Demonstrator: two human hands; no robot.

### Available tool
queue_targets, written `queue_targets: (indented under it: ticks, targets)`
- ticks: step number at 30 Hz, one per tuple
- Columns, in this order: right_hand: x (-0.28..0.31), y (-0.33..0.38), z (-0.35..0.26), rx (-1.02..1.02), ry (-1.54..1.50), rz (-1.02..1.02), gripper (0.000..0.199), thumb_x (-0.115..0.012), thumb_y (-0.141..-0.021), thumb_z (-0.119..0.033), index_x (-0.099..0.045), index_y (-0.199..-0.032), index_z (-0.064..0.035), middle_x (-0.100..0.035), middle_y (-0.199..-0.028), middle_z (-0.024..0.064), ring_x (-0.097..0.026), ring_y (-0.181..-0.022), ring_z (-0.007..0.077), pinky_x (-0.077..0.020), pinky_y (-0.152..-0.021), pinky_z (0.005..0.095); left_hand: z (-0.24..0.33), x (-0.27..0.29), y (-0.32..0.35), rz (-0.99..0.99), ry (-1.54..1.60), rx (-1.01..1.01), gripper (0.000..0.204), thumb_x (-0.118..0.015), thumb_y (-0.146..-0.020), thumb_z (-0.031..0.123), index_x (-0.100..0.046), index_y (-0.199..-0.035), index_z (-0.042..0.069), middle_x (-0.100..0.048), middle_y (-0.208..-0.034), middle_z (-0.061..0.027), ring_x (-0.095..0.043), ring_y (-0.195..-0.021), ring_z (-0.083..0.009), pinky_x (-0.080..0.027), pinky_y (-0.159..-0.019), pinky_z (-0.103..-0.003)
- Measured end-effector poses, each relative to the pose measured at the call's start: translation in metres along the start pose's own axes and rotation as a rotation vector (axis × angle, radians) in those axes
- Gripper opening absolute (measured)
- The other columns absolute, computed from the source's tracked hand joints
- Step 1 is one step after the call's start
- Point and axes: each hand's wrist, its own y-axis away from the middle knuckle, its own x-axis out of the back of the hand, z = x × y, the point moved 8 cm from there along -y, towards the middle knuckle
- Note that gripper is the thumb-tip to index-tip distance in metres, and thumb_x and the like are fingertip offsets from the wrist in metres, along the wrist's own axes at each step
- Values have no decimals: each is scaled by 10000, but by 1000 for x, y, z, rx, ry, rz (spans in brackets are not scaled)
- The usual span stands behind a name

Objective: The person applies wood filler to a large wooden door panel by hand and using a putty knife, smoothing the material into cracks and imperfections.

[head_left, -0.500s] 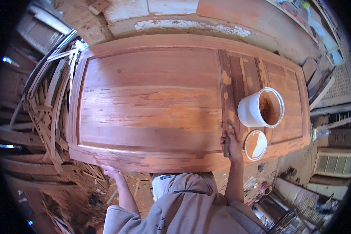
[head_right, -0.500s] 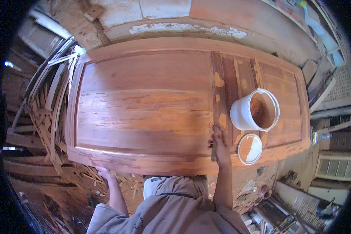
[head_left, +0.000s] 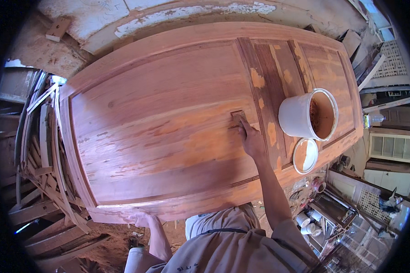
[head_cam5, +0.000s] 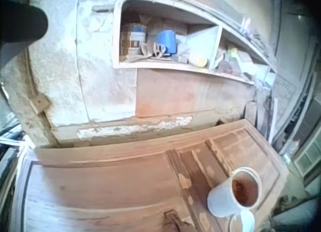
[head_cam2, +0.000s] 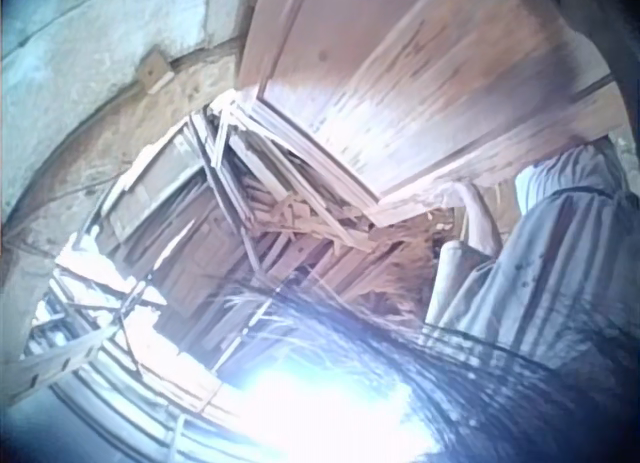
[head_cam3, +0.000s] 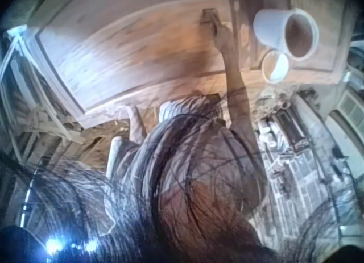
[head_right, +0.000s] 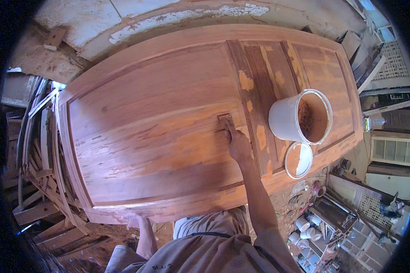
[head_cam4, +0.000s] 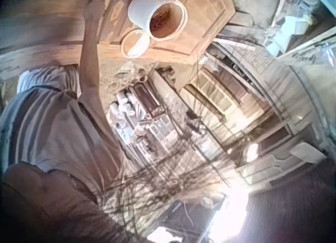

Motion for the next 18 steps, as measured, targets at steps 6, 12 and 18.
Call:
queue_targets:
  ticks: [6,12,18]
  targets:
    - [-13,-17,2,41,68,133,467,-552,-974,-188,-467,-1433,-160,-679,-862,258,-674,-790,441,-531,-681,533,4,3,2,38,-55,-33,764,-307,-1008,583,-448,-1350,-86,-609,-1261,-253,-618,-1120,-395,-499,-980,-510]
    - [5,-17,-13,54,-10,-22,427,-556,-967,-160,-526,-1393,-142,-663,-798,253,-678,-752,403,-533,-659,510,1,8,-2,65,-80,-23,772,-306,-1005,590,-458,-1333,-92,-611,-1251,-259,-621,-1115,-396,-503,-973,-508]
    - [8,-24,-11,-12,101,60,365,-531,-977,-121,-572,-1336,-70,-657,-805,260,-682,-736,392,-528,-651,476,2,9,3,79,-90,-24,780,-305,-1001,597,-469,-1317,-98,-613,-1241,-264,-623,-1110,-396,-507,-966,-506]
